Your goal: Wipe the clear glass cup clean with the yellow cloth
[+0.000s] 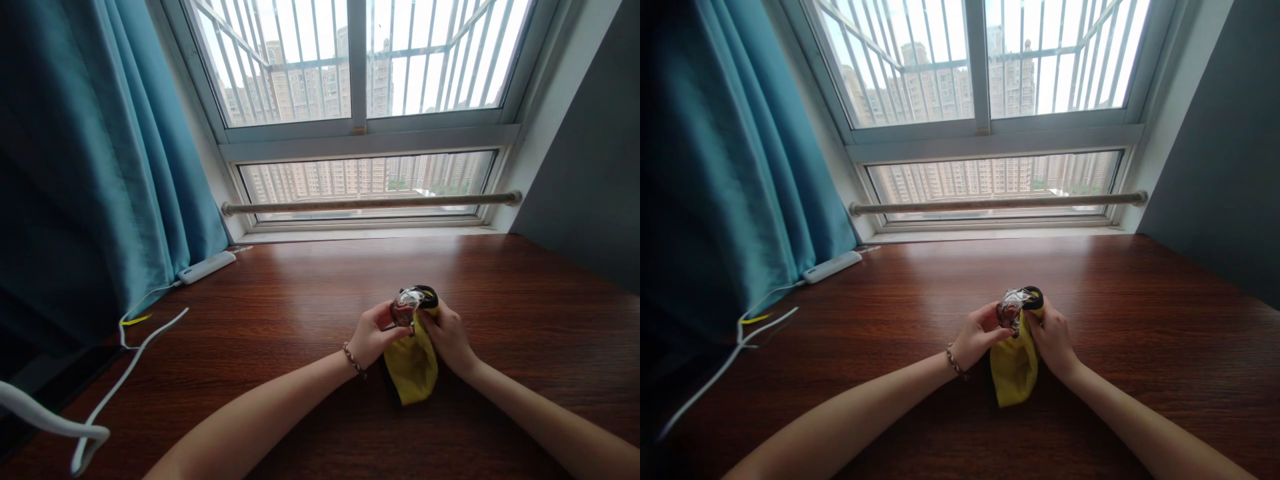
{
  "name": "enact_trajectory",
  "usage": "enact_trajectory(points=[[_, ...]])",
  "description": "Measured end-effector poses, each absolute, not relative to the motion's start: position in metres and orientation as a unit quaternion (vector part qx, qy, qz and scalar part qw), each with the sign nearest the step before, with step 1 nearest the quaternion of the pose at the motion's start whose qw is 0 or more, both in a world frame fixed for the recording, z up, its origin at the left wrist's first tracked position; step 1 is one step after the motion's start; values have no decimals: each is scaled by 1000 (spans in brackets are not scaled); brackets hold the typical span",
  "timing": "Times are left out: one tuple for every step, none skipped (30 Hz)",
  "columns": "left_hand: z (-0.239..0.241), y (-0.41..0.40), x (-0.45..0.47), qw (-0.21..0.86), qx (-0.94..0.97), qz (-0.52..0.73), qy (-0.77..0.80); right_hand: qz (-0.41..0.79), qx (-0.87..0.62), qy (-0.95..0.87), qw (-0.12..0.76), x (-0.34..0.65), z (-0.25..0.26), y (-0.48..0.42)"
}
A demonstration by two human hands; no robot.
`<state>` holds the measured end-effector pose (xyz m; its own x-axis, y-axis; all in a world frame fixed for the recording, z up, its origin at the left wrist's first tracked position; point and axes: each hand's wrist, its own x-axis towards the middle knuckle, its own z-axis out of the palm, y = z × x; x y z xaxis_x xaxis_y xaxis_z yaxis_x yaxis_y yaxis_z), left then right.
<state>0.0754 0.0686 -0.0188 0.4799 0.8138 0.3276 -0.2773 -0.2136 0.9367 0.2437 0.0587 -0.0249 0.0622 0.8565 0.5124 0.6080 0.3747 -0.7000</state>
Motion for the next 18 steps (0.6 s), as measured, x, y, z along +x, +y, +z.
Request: enact_trajectory(points=[[-19,69,75,592,626,460,214,137,-542,-670,488,243,-25,58],[-19,69,75,592,626,459,217,142,-542,-668,490,243,-24,58],[-19,69,75,590,627,458,221,141,-542,-668,490,243,-24,58],[-19,69,74,586,629,459,226,136,-544,-669,487,243,-24,58],[-18,68,73,581,630,459,232,127,-547,-672,483,242,-25,58],[-17,67,73,573,634,461,241,117,-550,-675,478,242,-25,59],[-15,66,72,557,642,462,252,110,-553,-676,475,241,-25,59],[-14,65,71,533,656,463,267,104,-556,-676,473,241,-25,59],[-12,64,71,501,674,465,280,102,-559,-675,471,240,-25,60],[-10,63,70,468,695,464,288,99,-563,-673,470,240,-26,60],[-9,63,70,439,716,462,285,97,-567,-670,469,240,-26,61],[-8,62,71,421,733,460,273,96,-570,-667,469,240,-27,61],[-8,62,71,418,743,456,256,96,-573,-665,469,241,-28,61],[-8,61,72,423,747,453,241,98,-575,-663,470,241,-28,61],[-9,61,72,431,746,450,233,100,-574,-663,470,241,-29,61],[-10,61,73,439,742,448,235,104,-572,-664,471,241,-29,60],[-12,61,73,444,737,448,244,108,-568,-665,473,241,-30,60],[-13,61,72,449,731,446,253,114,-562,-667,476,241,-30,59]])
